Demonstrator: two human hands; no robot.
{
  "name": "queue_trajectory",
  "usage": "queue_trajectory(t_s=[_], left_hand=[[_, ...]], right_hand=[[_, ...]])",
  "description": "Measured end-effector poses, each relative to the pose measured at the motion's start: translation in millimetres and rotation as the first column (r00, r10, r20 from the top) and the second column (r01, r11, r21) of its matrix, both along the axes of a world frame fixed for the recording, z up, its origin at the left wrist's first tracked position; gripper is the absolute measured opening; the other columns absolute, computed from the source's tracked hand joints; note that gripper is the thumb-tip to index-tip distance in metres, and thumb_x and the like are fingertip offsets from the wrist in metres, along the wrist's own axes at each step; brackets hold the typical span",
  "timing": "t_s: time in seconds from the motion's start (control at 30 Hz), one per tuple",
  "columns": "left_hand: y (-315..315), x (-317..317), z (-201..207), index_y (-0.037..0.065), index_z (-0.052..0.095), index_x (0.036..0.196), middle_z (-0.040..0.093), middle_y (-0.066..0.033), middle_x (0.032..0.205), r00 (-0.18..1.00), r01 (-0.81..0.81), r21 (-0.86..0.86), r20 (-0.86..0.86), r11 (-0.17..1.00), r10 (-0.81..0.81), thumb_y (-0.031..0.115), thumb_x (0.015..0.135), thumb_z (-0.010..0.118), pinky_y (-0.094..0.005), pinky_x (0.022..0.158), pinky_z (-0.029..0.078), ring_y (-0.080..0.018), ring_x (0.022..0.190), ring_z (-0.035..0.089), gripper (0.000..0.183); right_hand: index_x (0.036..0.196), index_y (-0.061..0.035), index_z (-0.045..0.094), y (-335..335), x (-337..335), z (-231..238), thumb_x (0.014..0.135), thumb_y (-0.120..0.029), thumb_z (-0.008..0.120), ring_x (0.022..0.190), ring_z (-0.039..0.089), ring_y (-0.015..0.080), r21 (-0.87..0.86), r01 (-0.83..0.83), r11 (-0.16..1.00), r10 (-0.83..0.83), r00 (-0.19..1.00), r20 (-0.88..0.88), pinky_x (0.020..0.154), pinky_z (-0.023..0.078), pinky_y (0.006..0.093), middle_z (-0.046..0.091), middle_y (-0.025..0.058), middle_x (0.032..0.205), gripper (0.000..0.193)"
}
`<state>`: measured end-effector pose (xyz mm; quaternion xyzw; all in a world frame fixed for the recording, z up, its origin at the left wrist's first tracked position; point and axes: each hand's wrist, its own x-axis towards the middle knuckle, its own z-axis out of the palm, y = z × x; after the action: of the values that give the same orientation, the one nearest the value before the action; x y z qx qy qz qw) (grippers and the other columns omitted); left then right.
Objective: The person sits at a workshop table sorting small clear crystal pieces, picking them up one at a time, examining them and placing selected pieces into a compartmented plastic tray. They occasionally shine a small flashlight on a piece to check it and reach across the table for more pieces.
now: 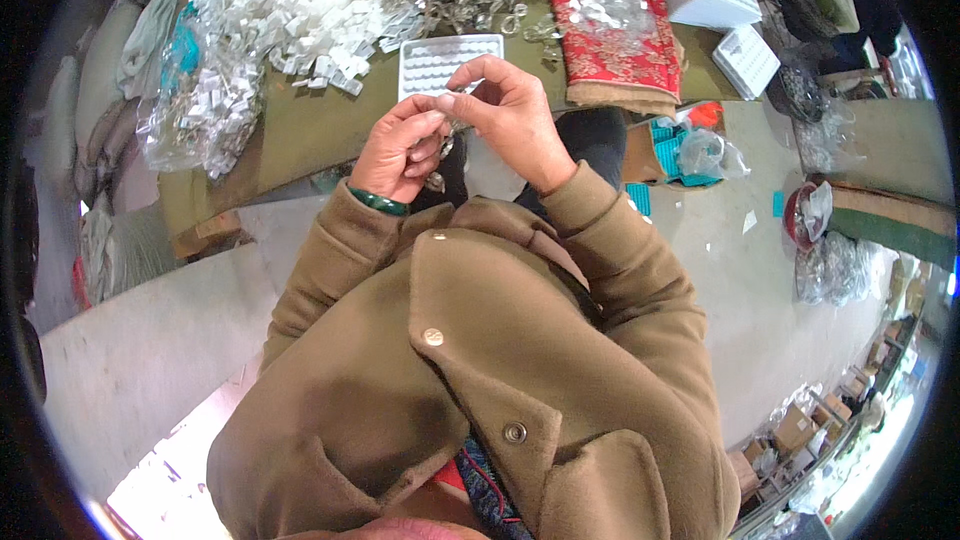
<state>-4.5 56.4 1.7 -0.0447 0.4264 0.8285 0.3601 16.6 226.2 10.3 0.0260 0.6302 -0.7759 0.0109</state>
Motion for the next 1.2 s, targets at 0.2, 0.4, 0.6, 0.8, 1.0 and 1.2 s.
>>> queue_trajectory(t_s=[0.2, 0.4, 0.6, 0.8, 1.0, 1.2], left_hand=[[-15.8, -1.7, -0.5, 0.006, 0.059, 0.096, 0.057, 0.0022, 0.075, 1.000, -0.022, -0.044, 0.016, 0.999, 0.022, 0.010, 0.089, 0.061, -0.0143, 0.040, 0.027, 0.0010, 0.049, 0.038, 0.008], [-27.1, -3.1, 4.9, 0.006, 0.059, 0.095, 0.062, -0.0014, 0.078, 0.997, 0.063, -0.034, 0.040, 0.997, -0.061, 0.009, 0.088, 0.063, -0.0144, 0.040, 0.027, 0.0008, 0.048, 0.037, 0.009], [-20.8, 2.3, 1.0, 0.007, 0.059, 0.096, 0.063, -0.0019, 0.079, 0.987, -0.133, -0.090, -0.107, 0.987, 0.124, 0.007, 0.088, 0.063, -0.0151, 0.041, 0.028, 0.0002, 0.049, 0.038, 0.010], [-13.0, 6.6, -3.1, 0.003, 0.064, 0.089, 0.059, 0.0024, 0.080, 0.865, -0.350, -0.199, -0.443, 0.915, 0.235, 0.002, 0.081, 0.068, -0.0188, 0.063, 0.044, -0.0041, 0.071, 0.052, 0.010], [-27.4, 5.8, -3.8, 0.005, 0.063, 0.092, 0.059, 0.0018, 0.086, 0.913, -0.268, -0.228, -0.369, 0.936, 0.172, 0.002, 0.084, 0.067, -0.0181, 0.062, 0.040, -0.0039, 0.074, 0.052, 0.009], [-52.4, -3.0, 0.2, 0.009, 0.063, 0.091, 0.060, 0.0049, 0.079, 0.971, -0.078, -0.309, -0.241, 0.948, 0.001, 0.009, 0.086, 0.066, -0.0158, 0.048, 0.031, -0.0006, 0.057, 0.045, 0.006]], right_hand=[[0.104, -0.0026, 0.066, 6.8, -1.8, 1.6, 0.086, -0.005, 0.065, 0.083, 0.057, 0.0039, 0.031, -0.176, 0.984, 0.177, 0.983, -0.040, 0.070, 0.047, 0.0205, 0.066, -0.0018, 0.093, 0.018], [0.110, -0.0050, 0.066, 11.4, -10.0, 13.2, 0.080, -0.001, 0.066, 0.080, 0.066, 0.0170, 0.617, 0.017, 0.787, 0.298, 0.865, -0.404, 0.073, 0.053, 0.0277, 0.068, 0.0106, 0.099, 0.031], [0.100, -0.0011, 0.064, -9.4, -3.5, 5.7, 0.085, -0.004, 0.068, 0.071, 0.056, 0.0057, 0.315, 0.016, 0.949, 0.034, 0.988, -0.151, 0.062, 0.046, 0.0206, 0.065, 0.0017, 0.083, 0.016], [0.093, -0.0060, 0.062, -23.6, -3.1, -4.3, 0.087, -0.007, 0.067, 0.062, 0.049, 0.0024, -0.152, -0.081, 0.985, 0.102, 0.985, 0.136, 0.054, 0.038, 0.0169, 0.058, -0.0053, 0.076, 0.008], [0.096, -0.0076, 0.059, -28.4, -7.1, -9.4, 0.090, -0.005, 0.061, 0.064, 0.052, 0.0042, -0.352, -0.158, 0.922, 0.245, 0.945, 0.216, 0.055, 0.041, 0.0187, 0.058, -0.0040, 0.077, 0.007], [0.096, -0.0088, 0.056, -38.1, -6.7, -9.4, 0.091, -0.007, 0.060, 0.070, 0.060, 0.0088, -0.478, -0.053, 0.877, 0.212, 0.935, 0.285, 0.060, 0.052, 0.0217, 0.061, 0.0007, 0.087, 0.006]])
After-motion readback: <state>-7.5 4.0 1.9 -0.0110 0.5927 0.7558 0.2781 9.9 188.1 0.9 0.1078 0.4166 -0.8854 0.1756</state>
